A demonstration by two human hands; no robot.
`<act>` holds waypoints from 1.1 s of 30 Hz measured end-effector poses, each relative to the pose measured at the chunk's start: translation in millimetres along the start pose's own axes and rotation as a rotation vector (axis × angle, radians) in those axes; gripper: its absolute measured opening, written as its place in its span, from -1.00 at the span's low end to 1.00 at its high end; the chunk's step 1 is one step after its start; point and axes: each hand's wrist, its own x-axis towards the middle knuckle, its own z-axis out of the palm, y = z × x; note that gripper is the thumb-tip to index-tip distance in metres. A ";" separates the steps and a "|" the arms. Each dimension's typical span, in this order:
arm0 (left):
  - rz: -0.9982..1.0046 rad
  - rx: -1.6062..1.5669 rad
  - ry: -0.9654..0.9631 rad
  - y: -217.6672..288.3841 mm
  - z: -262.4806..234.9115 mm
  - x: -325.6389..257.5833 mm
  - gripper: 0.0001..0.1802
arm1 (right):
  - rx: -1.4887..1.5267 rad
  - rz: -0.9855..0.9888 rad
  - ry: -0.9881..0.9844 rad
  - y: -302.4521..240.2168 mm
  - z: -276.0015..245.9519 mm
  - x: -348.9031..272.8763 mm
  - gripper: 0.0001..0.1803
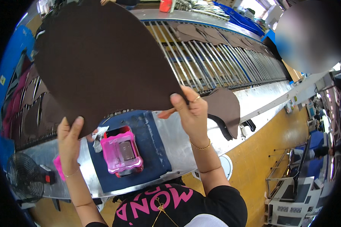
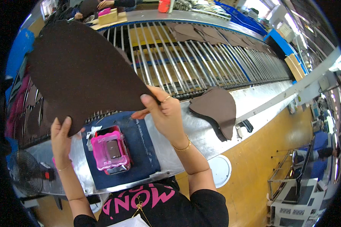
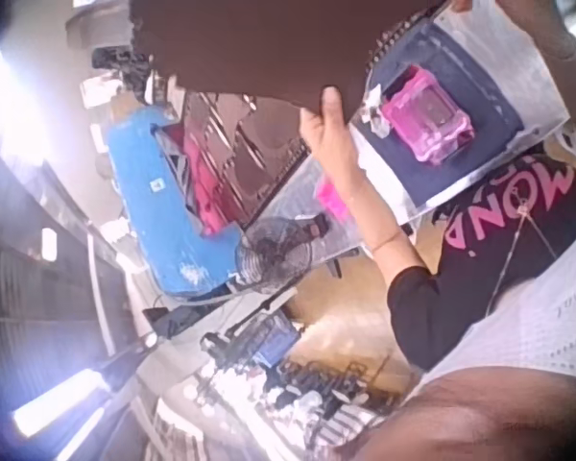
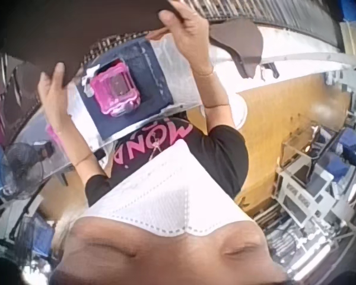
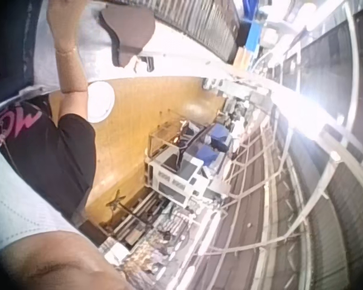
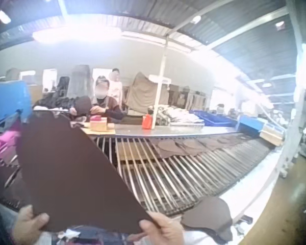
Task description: The person repeatedly picks up brown leather pieces from a conveyor belt, wipes them with a white cloth, and places them back on the belt. The person also briefly handles a pink plastic container and a small metal tool during the process.
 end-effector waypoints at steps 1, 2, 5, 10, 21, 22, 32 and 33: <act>0.053 0.059 0.155 13.1 3.2 -10.0 -0.74 | -0.132 -0.008 -0.065 14.9 -0.5 -1.9 -0.70; 0.138 0.184 0.207 16.3 -7.6 -11.1 -0.77 | -0.261 -0.018 -0.140 31.7 -3.1 -0.9 -0.70; 0.070 0.415 0.271 49.1 -29.0 -33.4 -0.76 | -0.535 -0.156 -0.322 57.2 4.6 -5.5 -0.69; 0.163 0.429 0.340 60.6 -80.8 -77.3 -0.75 | -0.505 -0.038 -0.489 71.3 54.4 -29.3 -0.75; 0.051 0.533 0.278 21.8 -88.3 -109.1 -0.92 | -0.818 -0.512 -0.643 64.1 36.8 -39.3 -0.70; 0.033 0.492 0.278 12.8 -82.5 -106.7 -0.94 | -0.858 -0.498 -0.629 62.4 28.1 -42.4 -0.70; 0.321 0.901 -0.254 -11.7 -3.1 -56.0 -0.81 | -0.878 -0.060 -0.423 67.5 -98.3 -102.3 -0.76; 0.352 0.919 -0.290 -11.1 5.3 -54.3 -0.83 | -0.856 0.055 -0.373 60.1 -112.5 -110.4 -0.75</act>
